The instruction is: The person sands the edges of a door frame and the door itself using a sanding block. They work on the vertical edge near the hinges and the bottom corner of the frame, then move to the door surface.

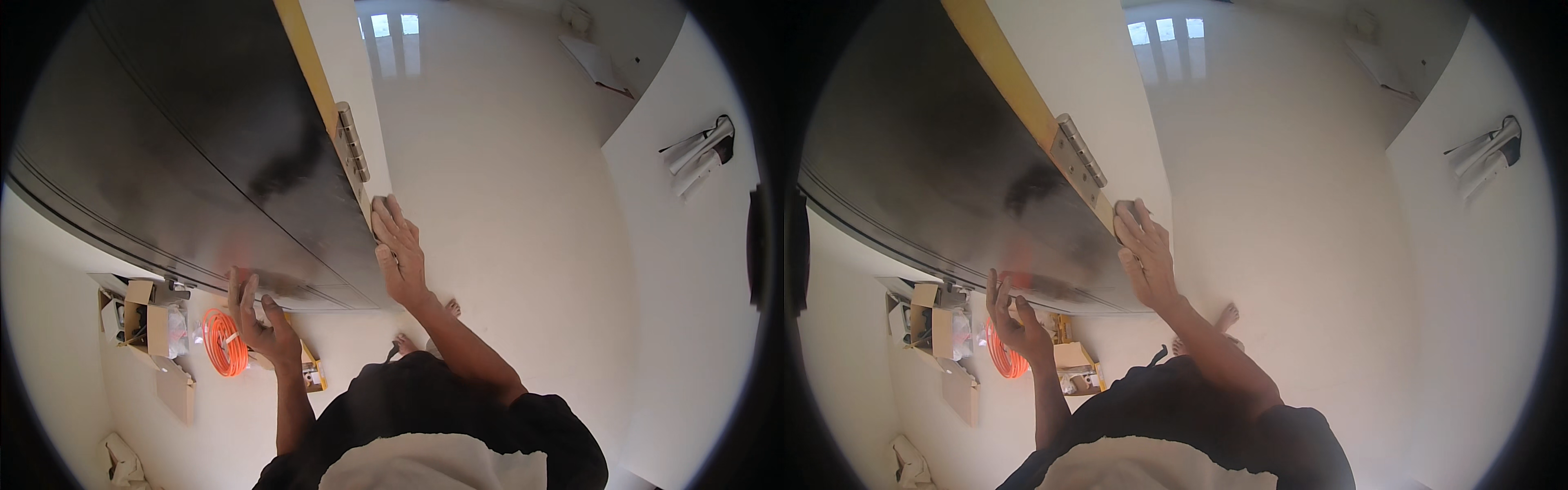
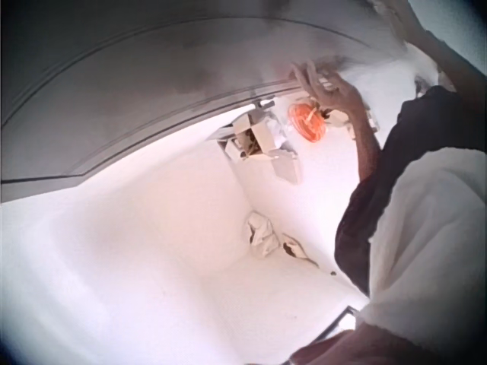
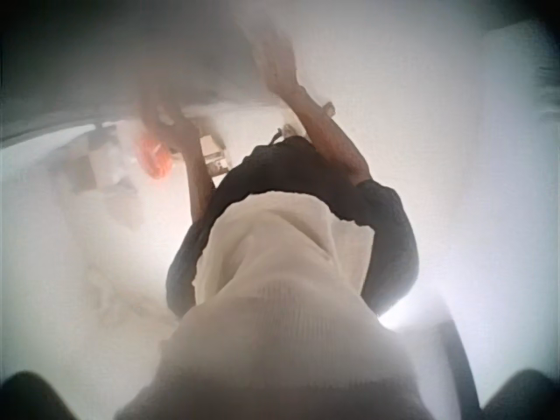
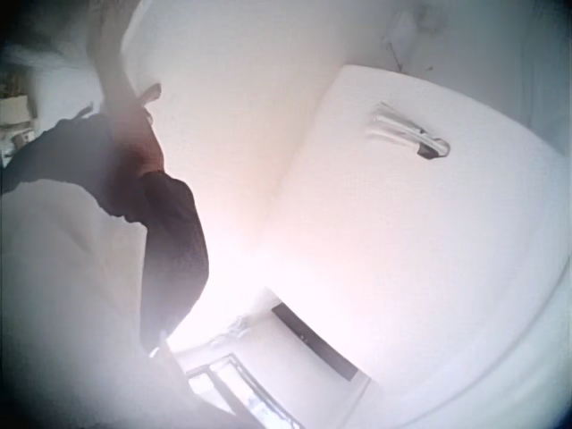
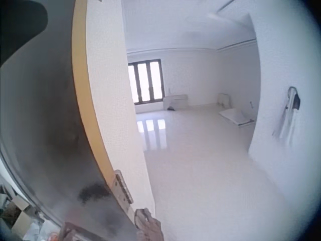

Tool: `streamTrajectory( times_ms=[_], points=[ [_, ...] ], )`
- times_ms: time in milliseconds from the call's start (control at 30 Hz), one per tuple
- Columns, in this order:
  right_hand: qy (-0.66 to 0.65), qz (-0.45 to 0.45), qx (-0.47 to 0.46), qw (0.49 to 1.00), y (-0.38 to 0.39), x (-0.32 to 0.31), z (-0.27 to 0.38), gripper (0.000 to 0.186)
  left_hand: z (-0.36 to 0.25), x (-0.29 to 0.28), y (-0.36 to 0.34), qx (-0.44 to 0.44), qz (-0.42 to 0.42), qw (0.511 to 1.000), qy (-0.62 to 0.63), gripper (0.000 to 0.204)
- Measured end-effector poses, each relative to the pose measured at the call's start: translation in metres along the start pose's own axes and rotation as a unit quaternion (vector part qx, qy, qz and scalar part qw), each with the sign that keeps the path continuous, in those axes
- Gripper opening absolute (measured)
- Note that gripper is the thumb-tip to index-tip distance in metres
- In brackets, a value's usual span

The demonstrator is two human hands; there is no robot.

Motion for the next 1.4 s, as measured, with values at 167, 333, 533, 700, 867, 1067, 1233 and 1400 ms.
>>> streamTrajectory(
  times_ms=[167,333,533,700,867,1067,1233,1400],
  points=[
    [0.004,0.015,-0.003,1.0,-0.001,-0.003,-0.004,0.042,-0.008,0.007,0.0,-0.008,-0.003,1.0,0.025,0.036],
    [-0.021,-0.003,-0.05,0.999,-0.018,-0.01,0.021,0.041,-0.007,0.001,0.01,-0.047,0.0,0.999,0.014,0.036],
    [-0.018,0.016,0.021,0.999,0.017,-0.011,-0.008,0.041,-0.022,0.014,0.009,0.004,-0.023,0.998,0.055,0.033],
    [-0.115,-0.067,0.025,0.991,-0.026,-0.037,0.01,0.037,-0.062,0.029,-0.003,0.083,-0.032,0.995,0.047,0.034],
    [-0.079,-0.134,-0.048,0.987,-0.096,-0.075,0.06,0.035,-0.115,0.044,-0.03,0.111,-0.039,0.993,-0.018,0.04],
    [0.032,-0.064,-0.303,0.95,-0.193,-0.057,0.157,0.036,-0.132,0.055,-0.014,0.037,-0.103,0.993,-0.041,0.052],
    [-0.037,-0.149,-0.395,0.906,-0.314,-0.074,0.236,0.039,-0.151,0.063,0.0,-0.019,-0.236,0.97,-0.047,0.051],
    [-0.039,-0.082,-0.412,0.907,-0.294,-0.073,0.215,0.04,-0.183,0.072,0.021,-0.029,-0.3,0.946,-0.117,0.049]
  ],
)
Point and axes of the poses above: each hand's wrist, its own y-axis away from the middle knuckle, its own x-axis out of the palm, z = x × y, the point moved 8 cm from there along -y, towards the middle knuckle, and after that the axes turned 1 degree about -y, right-handed, at the moved point
